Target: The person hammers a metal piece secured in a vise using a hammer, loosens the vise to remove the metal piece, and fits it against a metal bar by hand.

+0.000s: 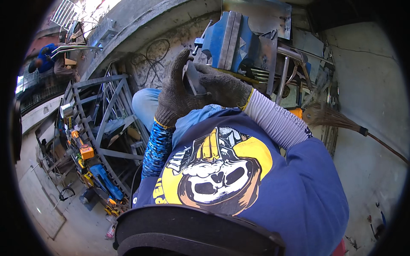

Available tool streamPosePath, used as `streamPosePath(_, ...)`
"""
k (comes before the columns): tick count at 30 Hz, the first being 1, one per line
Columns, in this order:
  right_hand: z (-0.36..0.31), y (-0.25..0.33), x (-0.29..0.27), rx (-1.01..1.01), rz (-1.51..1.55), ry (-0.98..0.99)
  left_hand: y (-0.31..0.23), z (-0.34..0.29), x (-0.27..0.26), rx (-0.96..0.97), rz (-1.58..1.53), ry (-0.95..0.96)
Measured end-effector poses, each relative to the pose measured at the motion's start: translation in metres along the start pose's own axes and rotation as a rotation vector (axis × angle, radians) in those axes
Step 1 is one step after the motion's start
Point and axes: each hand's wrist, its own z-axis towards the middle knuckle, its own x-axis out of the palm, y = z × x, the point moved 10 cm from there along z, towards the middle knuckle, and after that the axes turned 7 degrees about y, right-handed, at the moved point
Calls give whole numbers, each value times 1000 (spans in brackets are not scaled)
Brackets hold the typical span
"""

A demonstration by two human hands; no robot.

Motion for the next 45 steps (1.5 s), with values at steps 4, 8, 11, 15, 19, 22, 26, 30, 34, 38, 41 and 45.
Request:
streamPosePath(4, -13, -21, -18, 59, 32, -61, 3, 2, 13, -68, -28, 61)
streamPosePath(8, -19, -34, -36, 111, 60, -93, 13, -5, 31, -108, -89, 106)
streamPosePath(11, -25, -34, -38, 79, 159, -173, 24, -10, 43, -188, -213, 141)
streamPosePath(15, -25, -51, -57, 16, 163, -141, 38, -16, 58, -284, -232, 212)
streamPosePath(19, -25, -62, -56, 44, 251, -186, 29, -17, 54, -245, -146, 229)
streamPosePath(22, -26, -69, -63, 67, 209, -234, 31, -21, 61, -283, -164, 320)
streamPosePath(26, -21, -62, -54, 78, 231, -257, 30, -22, 54, -271, -169, 266)
streamPosePath(30, -18, -49, -40, 64, 270, -275, 16, -15, 37, -234, -121, 282)
streamPosePath(34, -11, -38, -30, 29, 380, -130, 22, -17, 35, -295, -328, 339)
streamPosePath(38, -11, -36, -26, 17, 424, -217, 47, -28, 36, -423, -303, 382)
streamPosePath(41, -5, -35, -25, -21, 408, -123, 56, -32, 36, -413, -339, 356)
streamPosePath(45, 0, -37, -20, -29, 502, -62, 58, -32, 39, -426, -394, 373)
